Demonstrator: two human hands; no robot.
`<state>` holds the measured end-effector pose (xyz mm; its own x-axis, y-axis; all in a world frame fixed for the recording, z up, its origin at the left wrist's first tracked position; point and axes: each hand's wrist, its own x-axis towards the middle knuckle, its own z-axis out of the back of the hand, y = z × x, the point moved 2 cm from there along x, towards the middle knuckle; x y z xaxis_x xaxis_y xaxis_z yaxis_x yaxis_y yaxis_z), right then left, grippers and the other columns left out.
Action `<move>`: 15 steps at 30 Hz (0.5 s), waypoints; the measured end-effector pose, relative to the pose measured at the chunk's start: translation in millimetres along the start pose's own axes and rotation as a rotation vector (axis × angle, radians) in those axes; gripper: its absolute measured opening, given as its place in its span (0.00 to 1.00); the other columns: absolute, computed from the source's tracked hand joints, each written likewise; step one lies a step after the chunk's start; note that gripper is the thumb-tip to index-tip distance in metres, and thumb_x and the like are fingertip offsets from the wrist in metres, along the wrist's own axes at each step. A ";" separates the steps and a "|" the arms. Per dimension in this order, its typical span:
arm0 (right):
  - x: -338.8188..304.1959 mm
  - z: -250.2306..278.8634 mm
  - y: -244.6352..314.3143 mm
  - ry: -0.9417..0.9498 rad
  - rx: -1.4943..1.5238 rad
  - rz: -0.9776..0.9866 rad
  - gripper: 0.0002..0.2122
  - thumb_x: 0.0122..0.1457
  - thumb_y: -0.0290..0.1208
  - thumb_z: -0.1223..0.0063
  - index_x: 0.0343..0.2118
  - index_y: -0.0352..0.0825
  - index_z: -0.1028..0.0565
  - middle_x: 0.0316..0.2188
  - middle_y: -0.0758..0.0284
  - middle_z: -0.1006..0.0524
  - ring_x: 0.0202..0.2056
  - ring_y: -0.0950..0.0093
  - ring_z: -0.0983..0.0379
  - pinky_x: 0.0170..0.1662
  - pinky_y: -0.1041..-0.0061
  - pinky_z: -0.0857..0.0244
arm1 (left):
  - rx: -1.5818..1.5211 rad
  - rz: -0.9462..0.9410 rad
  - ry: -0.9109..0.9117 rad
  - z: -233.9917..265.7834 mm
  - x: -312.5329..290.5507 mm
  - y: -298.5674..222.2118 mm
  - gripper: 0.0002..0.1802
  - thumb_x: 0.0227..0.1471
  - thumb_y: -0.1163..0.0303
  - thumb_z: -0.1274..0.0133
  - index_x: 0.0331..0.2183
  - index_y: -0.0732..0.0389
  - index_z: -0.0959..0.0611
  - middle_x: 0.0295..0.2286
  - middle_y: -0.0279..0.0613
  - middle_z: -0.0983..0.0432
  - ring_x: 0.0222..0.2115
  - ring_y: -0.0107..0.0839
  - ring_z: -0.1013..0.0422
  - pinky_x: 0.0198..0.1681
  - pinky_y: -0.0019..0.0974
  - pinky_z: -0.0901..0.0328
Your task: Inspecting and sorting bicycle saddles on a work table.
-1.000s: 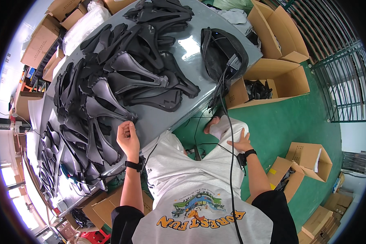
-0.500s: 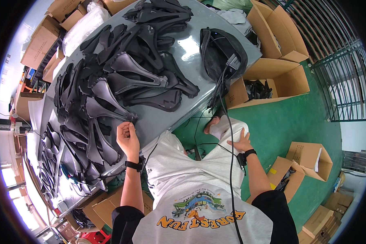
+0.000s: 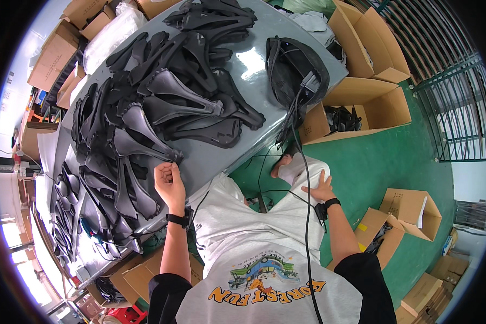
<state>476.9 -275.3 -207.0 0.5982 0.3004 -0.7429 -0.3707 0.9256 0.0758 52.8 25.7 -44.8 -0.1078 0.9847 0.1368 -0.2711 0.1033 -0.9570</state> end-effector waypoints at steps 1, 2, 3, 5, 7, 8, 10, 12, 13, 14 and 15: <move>0.1 0.0 0.1 0.004 -0.002 0.000 0.69 0.36 0.66 0.31 0.71 0.51 0.74 0.70 0.44 0.73 0.67 0.38 0.55 0.66 0.53 0.47 | 0.008 -0.002 0.000 0.0 0.0 -0.4 0.05 0.59 0.76 0.44 0.35 0.64 0.24 0.27 0.31 0.26 0.26 0.16 0.29 0.32 0.19 0.35; 0.1 0.0 0.1 0.004 -0.002 0.000 0.69 0.36 0.66 0.31 0.71 0.51 0.74 0.70 0.44 0.73 0.67 0.38 0.55 0.66 0.53 0.47 | 0.008 -0.001 -0.001 0.0 0.1 0.2 0.05 0.59 0.76 0.44 0.35 0.64 0.24 0.27 0.31 0.26 0.26 0.16 0.29 0.32 0.19 0.35; -0.2 0.1 0.1 0.001 0.001 0.003 0.69 0.36 0.66 0.31 0.71 0.51 0.74 0.70 0.44 0.73 0.67 0.38 0.55 0.66 0.53 0.47 | -0.001 -0.002 -0.001 0.0 0.2 1.0 0.04 0.59 0.76 0.44 0.35 0.64 0.23 0.27 0.31 0.25 0.26 0.16 0.29 0.32 0.19 0.35; -0.5 0.3 0.2 -0.001 0.004 0.005 0.69 0.36 0.66 0.31 0.70 0.51 0.74 0.70 0.44 0.73 0.67 0.38 0.55 0.66 0.53 0.47 | -0.010 -0.002 -0.001 0.1 0.2 0.8 0.04 0.59 0.76 0.44 0.35 0.64 0.23 0.27 0.31 0.25 0.26 0.16 0.29 0.32 0.19 0.35; -1.4 0.8 0.8 0.007 0.003 -0.001 0.68 0.36 0.66 0.31 0.71 0.51 0.74 0.70 0.45 0.73 0.67 0.39 0.55 0.66 0.53 0.47 | 0.011 0.004 0.002 -0.3 -0.1 -1.7 0.04 0.59 0.75 0.44 0.35 0.64 0.23 0.27 0.31 0.25 0.26 0.16 0.29 0.32 0.19 0.35; -1.8 1.1 1.2 0.007 0.003 -0.001 0.68 0.36 0.66 0.31 0.71 0.51 0.74 0.70 0.45 0.73 0.67 0.39 0.55 0.66 0.53 0.47 | 0.012 0.004 0.002 -0.5 0.1 -1.2 0.04 0.59 0.75 0.44 0.35 0.64 0.23 0.27 0.31 0.25 0.26 0.16 0.29 0.32 0.19 0.35; -2.4 1.5 1.8 0.007 0.016 -0.003 0.68 0.37 0.65 0.31 0.71 0.51 0.74 0.70 0.45 0.73 0.67 0.38 0.55 0.66 0.53 0.47 | -0.008 0.010 0.000 -0.5 0.2 -0.3 0.04 0.59 0.75 0.44 0.35 0.64 0.23 0.26 0.30 0.25 0.26 0.16 0.29 0.32 0.19 0.35; -2.8 1.6 1.8 0.007 0.013 -0.002 0.68 0.37 0.65 0.31 0.71 0.51 0.73 0.70 0.45 0.73 0.67 0.38 0.55 0.66 0.53 0.47 | 0.002 0.012 0.000 -0.3 -0.3 -2.1 0.04 0.59 0.75 0.44 0.35 0.64 0.23 0.26 0.30 0.25 0.26 0.16 0.30 0.32 0.19 0.36; -2.8 1.5 1.7 0.006 0.010 -0.001 0.68 0.37 0.65 0.31 0.71 0.51 0.73 0.70 0.45 0.73 0.67 0.38 0.55 0.66 0.53 0.47 | 0.011 0.014 0.001 -0.4 -0.4 -2.8 0.04 0.59 0.75 0.43 0.35 0.64 0.23 0.26 0.30 0.25 0.26 0.16 0.30 0.32 0.19 0.36; -2.7 1.4 1.6 0.006 0.010 -0.002 0.68 0.37 0.65 0.31 0.71 0.51 0.73 0.70 0.45 0.73 0.67 0.38 0.55 0.66 0.53 0.47 | 0.012 0.014 0.001 -0.8 -0.1 -2.1 0.04 0.59 0.75 0.43 0.35 0.64 0.23 0.26 0.30 0.25 0.26 0.16 0.30 0.32 0.19 0.36; -2.7 1.4 1.6 0.002 0.015 0.001 0.68 0.37 0.65 0.31 0.71 0.51 0.73 0.70 0.45 0.73 0.67 0.38 0.55 0.66 0.53 0.47 | 0.001 0.004 -0.005 -1.0 0.2 -1.1 0.04 0.59 0.75 0.43 0.35 0.64 0.22 0.26 0.31 0.25 0.26 0.16 0.30 0.31 0.20 0.36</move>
<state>475.6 -274.3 -204.0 0.5967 0.3005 -0.7441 -0.3606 0.9288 0.0859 54.0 26.0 -44.0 -0.1137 0.9843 0.1347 -0.2719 0.0995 -0.9572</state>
